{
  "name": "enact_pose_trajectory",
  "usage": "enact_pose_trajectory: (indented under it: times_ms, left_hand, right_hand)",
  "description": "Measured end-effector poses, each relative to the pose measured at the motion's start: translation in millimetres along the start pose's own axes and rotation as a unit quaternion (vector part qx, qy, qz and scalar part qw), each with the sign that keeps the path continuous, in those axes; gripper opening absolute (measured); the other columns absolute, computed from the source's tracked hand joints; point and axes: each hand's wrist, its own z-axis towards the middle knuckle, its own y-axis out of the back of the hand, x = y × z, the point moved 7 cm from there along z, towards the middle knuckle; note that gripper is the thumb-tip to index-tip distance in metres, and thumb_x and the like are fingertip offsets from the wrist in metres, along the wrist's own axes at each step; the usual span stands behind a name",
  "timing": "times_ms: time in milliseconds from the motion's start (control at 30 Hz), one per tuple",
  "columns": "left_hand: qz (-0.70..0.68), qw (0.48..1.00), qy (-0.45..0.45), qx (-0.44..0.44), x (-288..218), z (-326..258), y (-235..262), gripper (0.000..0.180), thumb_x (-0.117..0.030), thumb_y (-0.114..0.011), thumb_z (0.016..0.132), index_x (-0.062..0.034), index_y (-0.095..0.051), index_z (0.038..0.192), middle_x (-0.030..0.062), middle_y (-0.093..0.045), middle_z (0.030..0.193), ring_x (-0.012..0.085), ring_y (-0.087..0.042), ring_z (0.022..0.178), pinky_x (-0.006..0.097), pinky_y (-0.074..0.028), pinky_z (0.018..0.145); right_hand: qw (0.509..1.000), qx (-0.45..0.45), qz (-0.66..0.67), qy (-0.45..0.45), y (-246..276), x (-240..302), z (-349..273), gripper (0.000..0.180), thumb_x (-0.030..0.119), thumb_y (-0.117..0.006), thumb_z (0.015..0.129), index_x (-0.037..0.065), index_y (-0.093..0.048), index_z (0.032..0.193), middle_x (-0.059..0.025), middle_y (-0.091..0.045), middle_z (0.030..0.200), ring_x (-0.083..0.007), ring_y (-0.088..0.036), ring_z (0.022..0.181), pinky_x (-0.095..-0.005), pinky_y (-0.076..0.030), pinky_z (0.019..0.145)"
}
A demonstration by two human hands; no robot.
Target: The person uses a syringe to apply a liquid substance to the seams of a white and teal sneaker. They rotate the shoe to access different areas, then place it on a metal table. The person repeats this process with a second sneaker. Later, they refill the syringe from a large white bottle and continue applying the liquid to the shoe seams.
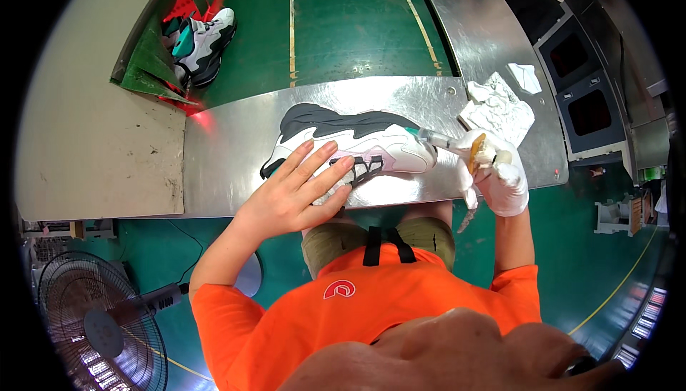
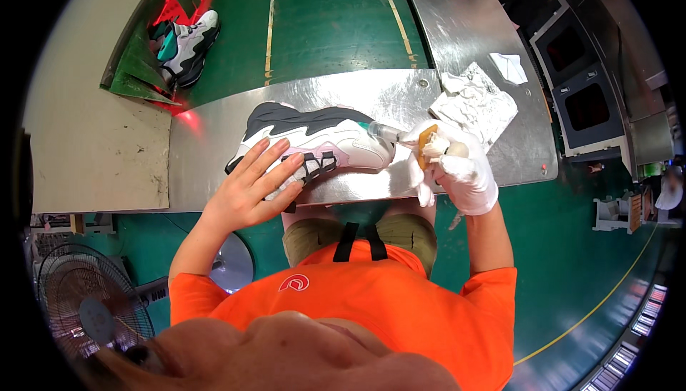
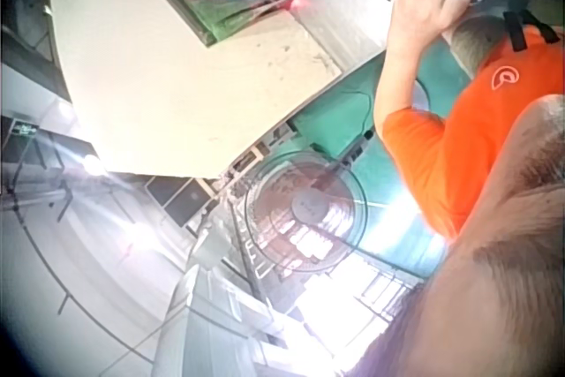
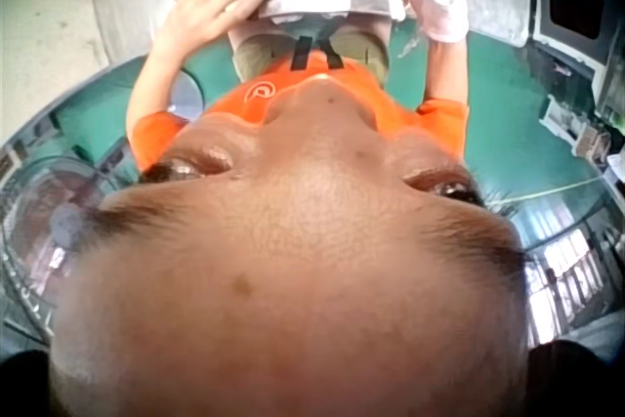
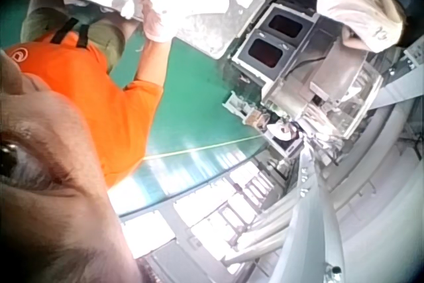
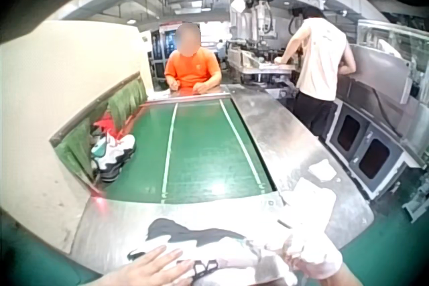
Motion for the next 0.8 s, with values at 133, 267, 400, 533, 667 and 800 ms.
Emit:
enact_pose_trajectory:
  times_ms: [133,267,400,533,667,800]
  left_hand:
    - [0.001,1.0,0.003,0.002,-0.5,-0.9,-0.2,0.03,-0.015,-0.064,0.079,-0.0107,-0.055,0.108,0.013,-0.054,0.133,0.0368,-0.052,0.122,0.053,-0.042,0.102]
    - [-0.001,1.0,0.003,-0.001,-0.2,-0.4,0.6,0.03,-0.014,-0.064,0.079,-0.0105,-0.055,0.108,0.0129,-0.053,0.134,0.037,-0.052,0.122,0.052,-0.042,0.102]
    - [-0.011,1.0,0.008,-0.002,0.1,1.9,1.9,0.031,-0.011,-0.065,0.078,-0.0098,-0.055,0.108,0.0138,-0.054,0.132,0.0377,-0.052,0.122,0.053,-0.042,0.102]
    - [-0.01,1.0,0.014,-0.004,-0.5,1.9,3.1,0.031,-0.01,-0.065,0.078,-0.0092,-0.055,0.108,0.0144,-0.054,0.132,0.0379,-0.052,0.121,0.053,-0.043,0.101]
    - [-0.017,1.0,0.02,-0.008,0.4,3.6,4.8,0.031,-0.012,-0.064,0.078,-0.0089,-0.055,0.107,0.015,-0.054,0.133,0.0379,-0.052,0.121,0.053,-0.044,0.1]
    - [-0.017,1.0,0.019,-0.005,0.6,5.2,4.7,0.031,-0.012,-0.064,0.077,-0.0084,-0.055,0.107,0.0158,-0.053,0.133,0.0384,-0.053,0.121,0.054,-0.044,0.099]
  right_hand:
    - [0.999,0.02,0.026,0.003,-7.6,2.9,-1.6,0.061,0.035,-0.07,0.069,-0.011,-0.056,0.106,-0.013,-0.06,0.076,-0.0179,-0.057,0.055,-0.026,-0.045,0.046]
    - [0.999,0.03,0.02,0.003,-14.8,8.2,-1.7,0.067,0.042,-0.071,0.07,-0.011,-0.054,0.108,-0.0156,-0.059,0.07,-0.0193,-0.055,0.048,-0.0267,-0.044,0.041]
    - [1.0,0.014,0.004,0.022,-11.2,6.7,-2.3,0.072,0.051,-0.073,0.072,-0.008,-0.053,0.107,-0.0169,-0.058,0.064,-0.0199,-0.051,0.041,-0.0271,-0.041,0.035]
    - [0.999,0.027,0.034,0.002,-4.9,3.8,-5.7,0.07,0.044,-0.073,0.071,-0.012,-0.055,0.109,-0.0162,-0.06,0.072,-0.0199,-0.057,0.052,-0.027,-0.045,0.042]
    - [0.999,0.007,0.031,0.026,3.8,-1.0,-7.6,0.071,0.044,-0.073,0.07,-0.012,-0.054,0.108,-0.0184,-0.06,0.071,-0.0208,-0.057,0.055,-0.0283,-0.045,0.04]
    - [0.998,0.019,0.052,0.017,3.6,-2.1,-8.8,0.07,0.044,-0.073,0.07,-0.012,-0.054,0.108,-0.0196,-0.06,0.071,-0.0212,-0.055,0.051,-0.0286,-0.044,0.039]
